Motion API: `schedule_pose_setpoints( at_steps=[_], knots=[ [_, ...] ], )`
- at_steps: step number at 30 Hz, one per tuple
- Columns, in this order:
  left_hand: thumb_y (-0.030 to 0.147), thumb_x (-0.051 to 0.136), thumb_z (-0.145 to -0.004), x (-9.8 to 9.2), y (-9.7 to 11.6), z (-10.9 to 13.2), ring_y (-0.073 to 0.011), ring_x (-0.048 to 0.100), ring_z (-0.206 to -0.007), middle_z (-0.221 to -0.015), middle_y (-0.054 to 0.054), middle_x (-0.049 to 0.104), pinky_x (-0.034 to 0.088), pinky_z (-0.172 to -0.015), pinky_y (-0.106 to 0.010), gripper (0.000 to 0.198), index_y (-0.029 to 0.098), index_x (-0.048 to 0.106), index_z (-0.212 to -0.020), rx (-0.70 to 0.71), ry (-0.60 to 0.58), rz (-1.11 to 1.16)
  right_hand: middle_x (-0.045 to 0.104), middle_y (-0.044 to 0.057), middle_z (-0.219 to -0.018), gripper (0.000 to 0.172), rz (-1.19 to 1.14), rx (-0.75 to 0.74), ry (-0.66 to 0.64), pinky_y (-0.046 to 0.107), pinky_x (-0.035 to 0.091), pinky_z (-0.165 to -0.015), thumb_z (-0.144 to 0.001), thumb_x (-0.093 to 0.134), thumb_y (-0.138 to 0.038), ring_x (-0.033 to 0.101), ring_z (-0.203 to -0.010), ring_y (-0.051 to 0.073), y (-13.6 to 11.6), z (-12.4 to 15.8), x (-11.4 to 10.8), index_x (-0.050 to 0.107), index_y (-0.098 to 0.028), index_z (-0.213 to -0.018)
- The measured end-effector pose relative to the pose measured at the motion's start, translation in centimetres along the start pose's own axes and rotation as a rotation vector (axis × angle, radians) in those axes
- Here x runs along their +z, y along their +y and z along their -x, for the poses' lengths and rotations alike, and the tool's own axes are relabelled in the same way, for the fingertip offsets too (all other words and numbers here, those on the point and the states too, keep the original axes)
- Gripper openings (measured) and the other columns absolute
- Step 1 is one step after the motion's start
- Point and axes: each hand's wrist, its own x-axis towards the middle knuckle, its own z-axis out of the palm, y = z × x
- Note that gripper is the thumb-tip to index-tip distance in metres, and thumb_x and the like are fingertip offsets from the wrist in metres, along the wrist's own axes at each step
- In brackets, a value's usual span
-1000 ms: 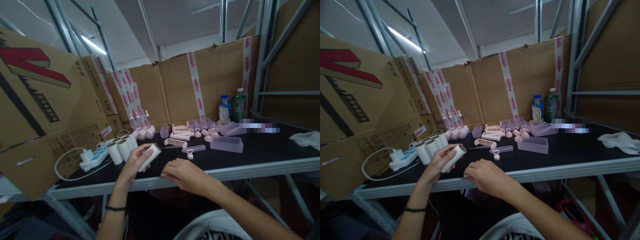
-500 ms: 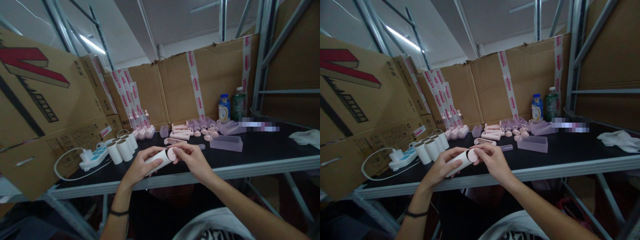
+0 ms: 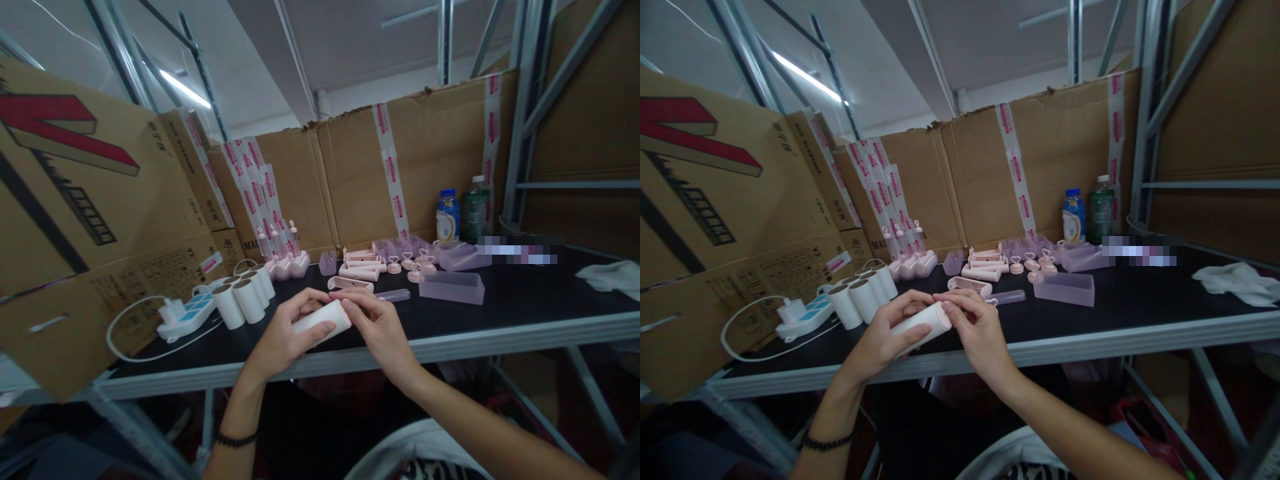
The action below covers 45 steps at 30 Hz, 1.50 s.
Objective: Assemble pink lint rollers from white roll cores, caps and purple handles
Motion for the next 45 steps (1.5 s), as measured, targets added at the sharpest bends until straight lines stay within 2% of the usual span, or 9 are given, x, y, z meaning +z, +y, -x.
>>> schedule_pose_setpoints(
  at_steps=[6, 11, 16, 18, 21, 25, 29, 35, 45],
  knots=[
    [0.055, 0.074, -0.087, 0.2, -1.2, -0.5, -0.0147, 0.058, -0.054, -0.084, -0.004, 0.064, 0.041, -0.036, -0.016, 0.052, 0.020, 0.058, -0.122, -0.043, 0.029, 0.066, 0.074, 0.007, -0.125, 0.032, 0.118, 0.005, 0.017, 0.033, 0.053, -0.095, -0.106, 0.052, -0.037, 0.068, -0.115, 0.022, 0.2, -0.4, -0.7, 0.073, -0.023, -0.125],
    [0.049, 0.073, -0.090, -0.6, -3.5, -1.6, -0.0166, 0.058, -0.055, -0.095, -0.014, 0.070, 0.041, -0.037, -0.018, 0.056, 0.020, 0.053, -0.133, -0.041, 0.305, 0.419, 0.073, 0.007, -0.125, 0.030, 0.445, -0.066, -0.002, 0.034, 0.053, -0.091, -0.106, 0.049, -0.035, 0.068, -0.112, 0.022, -0.8, -3.3, -3.8, 0.069, -0.021, -0.123],
    [0.041, 0.070, -0.091, -1.7, -5.4, -2.4, -0.0164, 0.057, -0.060, -0.100, -0.013, 0.067, 0.042, -0.040, -0.019, 0.057, 0.022, 0.049, -0.139, -0.100, 0.475, 0.729, 0.077, 0.007, -0.095, 0.011, 0.937, -0.052, -0.348, 0.038, 0.051, -0.086, -0.093, 0.067, -0.021, 0.070, -0.093, 0.024, -0.6, -9.0, -5.2, 0.075, -0.018, -0.087],
    [0.037, 0.066, -0.093, -2.1, -5.9, -2.5, -0.0160, 0.058, -0.062, -0.102, -0.013, 0.066, 0.044, -0.043, -0.019, 0.054, 0.022, 0.048, -0.141, -0.116, 0.522, 0.776, 0.074, 0.004, -0.083, 0.018, 1.108, 0.012, -0.500, 0.040, 0.053, -0.085, -0.093, 0.072, -0.027, 0.070, -0.086, 0.022, 0.2, -11.1, -4.8, 0.071, -0.016, -0.079],
    [0.034, 0.062, -0.096, -2.3, -6.3, -2.6, -0.0151, 0.059, -0.063, -0.103, -0.013, 0.065, 0.045, -0.045, -0.019, 0.048, 0.022, 0.049, -0.141, -0.140, 0.574, 0.834, 0.074, 0.004, -0.093, 0.027, 1.311, 0.103, -0.644, 0.043, 0.056, -0.091, -0.095, 0.072, -0.041, 0.070, -0.093, 0.021, 1.9, -13.2, -3.4, 0.071, -0.015, -0.089],
    [0.032, 0.057, -0.099, -2.3, -6.4, -2.8, -0.0136, 0.058, -0.061, -0.101, -0.013, 0.064, 0.046, -0.046, -0.019, 0.042, 0.018, 0.051, -0.138, -0.156, 0.630, 0.886, 0.071, 0.010, -0.113, 0.039, 1.474, 0.153, -0.730, 0.048, 0.056, -0.096, -0.099, 0.065, -0.051, 0.069, -0.106, 0.025, 3.7, -14.4, -1.4, 0.069, -0.015, -0.111],
    [0.029, 0.055, -0.100, -2.0, -6.3, -2.8, -0.0142, 0.060, -0.059, -0.099, -0.014, 0.066, 0.049, -0.048, -0.021, 0.040, 0.016, 0.052, -0.137, -0.155, 0.695, 0.894, 0.069, 0.012, -0.121, 0.043, 1.533, 0.149, -0.763, 0.049, 0.056, -0.097, -0.100, 0.062, -0.052, 0.068, -0.109, 0.026, 4.6, -14.3, -0.3, 0.066, -0.014, -0.121],
    [0.026, 0.056, -0.099, -1.8, -6.2, -2.8, -0.0184, 0.064, -0.057, -0.095, -0.017, 0.068, 0.055, -0.048, -0.026, 0.039, 0.011, 0.051, -0.135, -0.166, 0.790, 0.861, 0.071, 0.011, -0.115, 0.044, 1.518, 0.129, -0.767, 0.048, 0.057, -0.094, -0.101, 0.061, -0.055, 0.069, -0.106, 0.025, 5.3, -13.7, -0.4, 0.068, -0.014, -0.115],
    [0.025, 0.060, -0.096, -1.2, -6.5, -2.9, -0.0281, 0.074, -0.073, -0.093, -0.014, 0.071, 0.063, -0.061, -0.034, 0.031, 0.021, 0.050, -0.125, -0.124, 0.841, 0.794, 0.068, 0.011, -0.123, 0.039, 1.397, 0.106, -0.577, 0.051, 0.053, -0.100, -0.100, 0.064, -0.048, 0.066, -0.113, 0.027, 5.6, -14.4, -1.0, 0.066, -0.016, -0.122]
  ],
)
